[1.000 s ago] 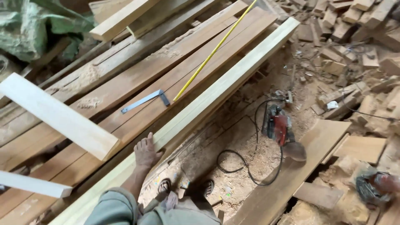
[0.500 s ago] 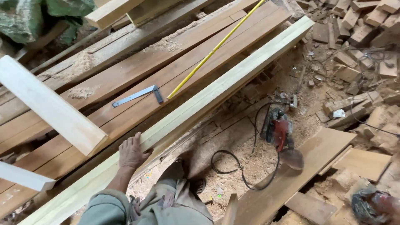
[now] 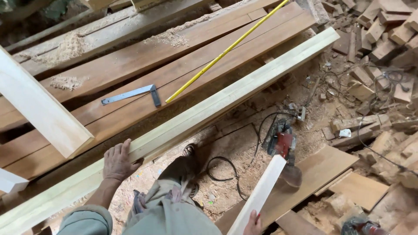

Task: Measuring and marking wooden planks using a tape measure, pencil, and try square in a workshop.

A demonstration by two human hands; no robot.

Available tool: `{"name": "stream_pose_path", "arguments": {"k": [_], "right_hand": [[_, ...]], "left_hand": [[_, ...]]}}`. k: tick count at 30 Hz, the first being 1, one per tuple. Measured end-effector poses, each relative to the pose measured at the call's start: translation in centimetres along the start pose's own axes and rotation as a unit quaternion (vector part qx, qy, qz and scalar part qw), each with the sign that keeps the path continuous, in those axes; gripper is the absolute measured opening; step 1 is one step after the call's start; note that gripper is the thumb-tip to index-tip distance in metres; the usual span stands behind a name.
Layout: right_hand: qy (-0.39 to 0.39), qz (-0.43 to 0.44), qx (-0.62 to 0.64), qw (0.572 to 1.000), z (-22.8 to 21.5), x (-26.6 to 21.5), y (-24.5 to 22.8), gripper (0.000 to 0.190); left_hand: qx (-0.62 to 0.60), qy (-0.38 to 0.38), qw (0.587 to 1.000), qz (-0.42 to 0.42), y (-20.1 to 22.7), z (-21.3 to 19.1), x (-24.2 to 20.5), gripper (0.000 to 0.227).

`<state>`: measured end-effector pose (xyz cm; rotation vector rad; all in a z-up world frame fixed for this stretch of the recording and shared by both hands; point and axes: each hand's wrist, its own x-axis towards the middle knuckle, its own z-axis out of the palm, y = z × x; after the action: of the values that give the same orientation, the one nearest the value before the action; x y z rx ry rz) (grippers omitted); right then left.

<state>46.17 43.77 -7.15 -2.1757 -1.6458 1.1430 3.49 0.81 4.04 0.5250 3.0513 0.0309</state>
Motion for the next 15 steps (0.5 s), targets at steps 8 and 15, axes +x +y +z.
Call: {"name": "stream_pose_path", "arguments": {"k": [8, 15], "right_hand": [[-0.111, -0.111, -0.013, 0.988, -3.9, -8.0, -30.0, 0.069], [-0.181, -0.149, 0.008, 0.972, -0.3, -3.0, -35.9, 0.073]], "left_hand": [[-0.009, -0.029, 0.999, -0.022, 0.2, 0.4, 0.1, 0.101], [-0.002, 0.047, 0.999, -0.006, -0.2, 1.1, -0.3, 0.107]]}}
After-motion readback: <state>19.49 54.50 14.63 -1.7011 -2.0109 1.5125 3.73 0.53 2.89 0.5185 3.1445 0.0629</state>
